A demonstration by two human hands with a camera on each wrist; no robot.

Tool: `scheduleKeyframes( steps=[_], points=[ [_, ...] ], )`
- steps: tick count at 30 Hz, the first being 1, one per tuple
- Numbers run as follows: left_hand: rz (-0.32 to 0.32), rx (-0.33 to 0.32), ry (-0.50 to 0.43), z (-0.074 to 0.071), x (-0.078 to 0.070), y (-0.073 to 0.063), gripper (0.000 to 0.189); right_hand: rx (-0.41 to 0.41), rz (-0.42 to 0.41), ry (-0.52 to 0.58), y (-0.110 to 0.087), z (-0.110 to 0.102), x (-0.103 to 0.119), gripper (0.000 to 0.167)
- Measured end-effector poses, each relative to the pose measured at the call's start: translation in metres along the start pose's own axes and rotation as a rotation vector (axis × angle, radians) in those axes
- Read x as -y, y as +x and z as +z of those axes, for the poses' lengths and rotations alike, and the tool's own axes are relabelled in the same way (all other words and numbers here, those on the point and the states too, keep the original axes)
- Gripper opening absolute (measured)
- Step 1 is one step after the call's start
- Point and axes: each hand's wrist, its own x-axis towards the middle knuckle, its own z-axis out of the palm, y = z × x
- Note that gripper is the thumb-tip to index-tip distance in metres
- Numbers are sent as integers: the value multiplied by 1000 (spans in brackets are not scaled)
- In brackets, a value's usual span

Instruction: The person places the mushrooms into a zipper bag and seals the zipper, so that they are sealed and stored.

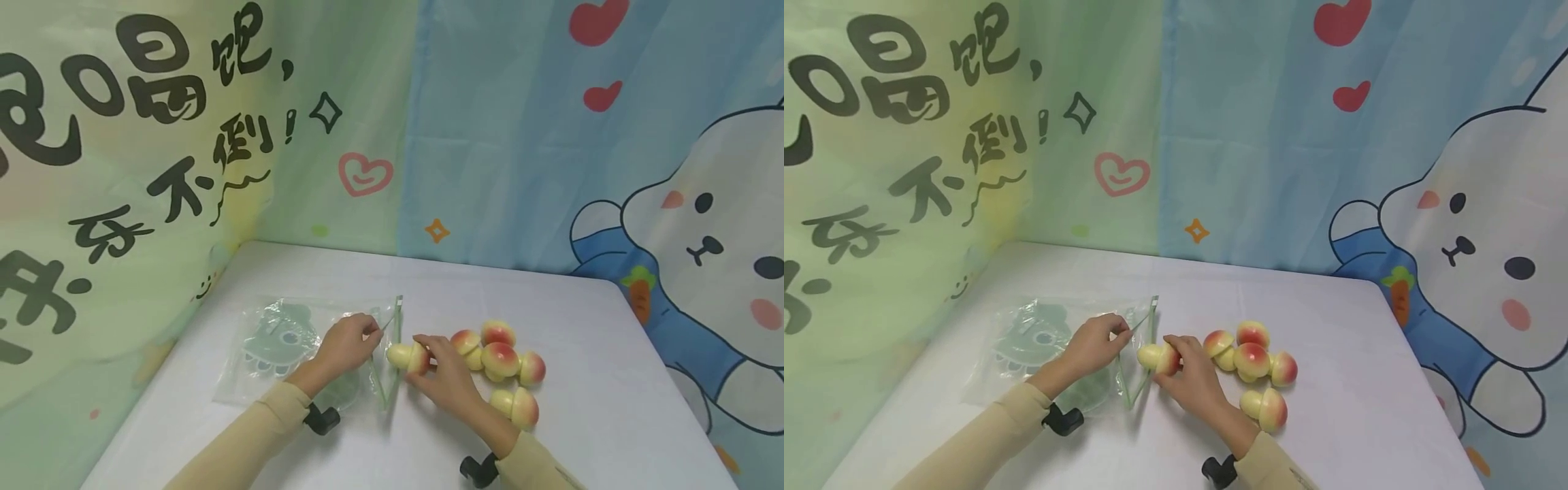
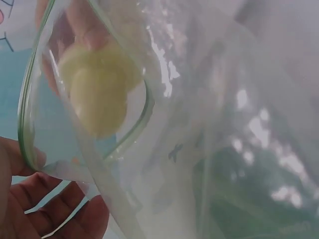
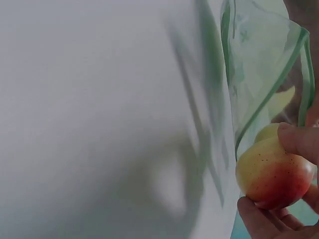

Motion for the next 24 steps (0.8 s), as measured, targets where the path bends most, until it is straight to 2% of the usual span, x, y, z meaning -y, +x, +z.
scheduleKeyframes(
  steps=[10, 17, 24],
  points=[
    [-8, -38, -25, 1, -6, 2, 12, -19, -86, 33, 14, 25, 6, 63],
    [16, -65, -75, 3, -8, 2, 12, -3, -59, 53, 20, 36, 4, 61],
    [27, -76, -134, 3, -8, 3, 13, 19, 29, 65, 25, 44, -4, 60]
  ],
)
